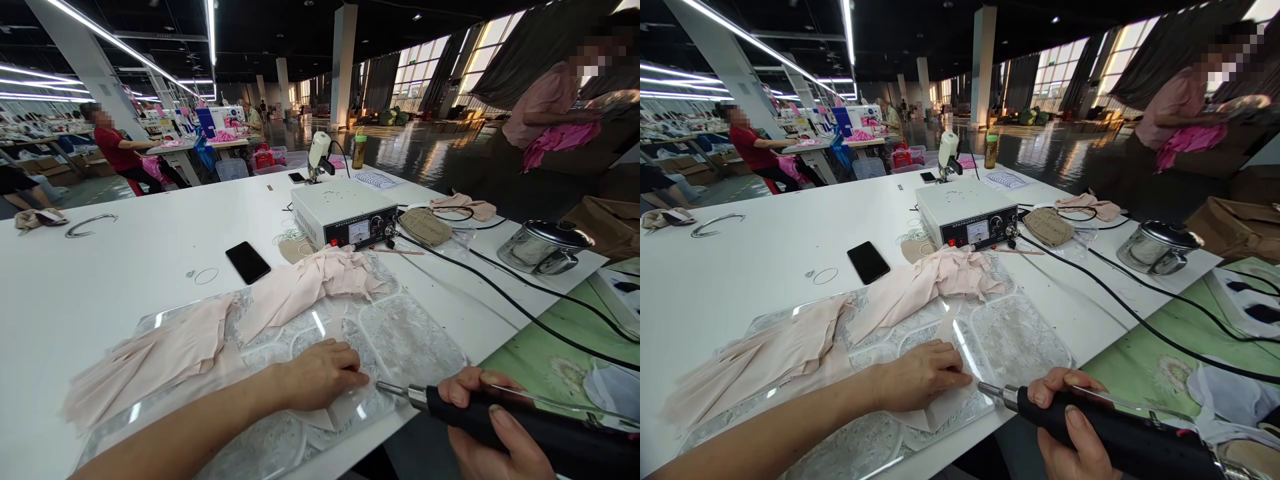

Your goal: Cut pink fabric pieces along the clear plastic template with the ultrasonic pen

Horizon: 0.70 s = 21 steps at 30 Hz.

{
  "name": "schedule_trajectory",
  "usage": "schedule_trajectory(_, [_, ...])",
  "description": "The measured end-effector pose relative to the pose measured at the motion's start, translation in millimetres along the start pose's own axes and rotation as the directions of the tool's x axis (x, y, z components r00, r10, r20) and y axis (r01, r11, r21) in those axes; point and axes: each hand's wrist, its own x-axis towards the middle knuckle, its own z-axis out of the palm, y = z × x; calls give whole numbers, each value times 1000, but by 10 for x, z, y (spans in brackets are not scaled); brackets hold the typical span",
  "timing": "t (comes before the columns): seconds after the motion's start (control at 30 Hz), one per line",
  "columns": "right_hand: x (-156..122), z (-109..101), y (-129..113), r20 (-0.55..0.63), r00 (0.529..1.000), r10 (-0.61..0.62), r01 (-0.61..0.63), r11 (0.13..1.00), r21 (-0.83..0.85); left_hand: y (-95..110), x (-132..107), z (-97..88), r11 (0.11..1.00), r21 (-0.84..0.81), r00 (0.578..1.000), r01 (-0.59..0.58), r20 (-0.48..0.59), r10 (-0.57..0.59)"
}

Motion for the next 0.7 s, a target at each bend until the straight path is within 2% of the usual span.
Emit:
schedule_trajectory(0.13, [-11,9,-2,9,1000,-1,1,1000,-7,-6,-16,16,1000,7,1000,13,-15,-13])
schedule_trajectory(0.4, [-32,-6,-14,23,1000,17,-17,1000,10,44,-21,-5,984,167,998,-61,-3,63])
schedule_trajectory(0.7, [-12,25,-53,33,999,21,-21,1000,8,75,-18,-11,965,242,994,-105,16,105])
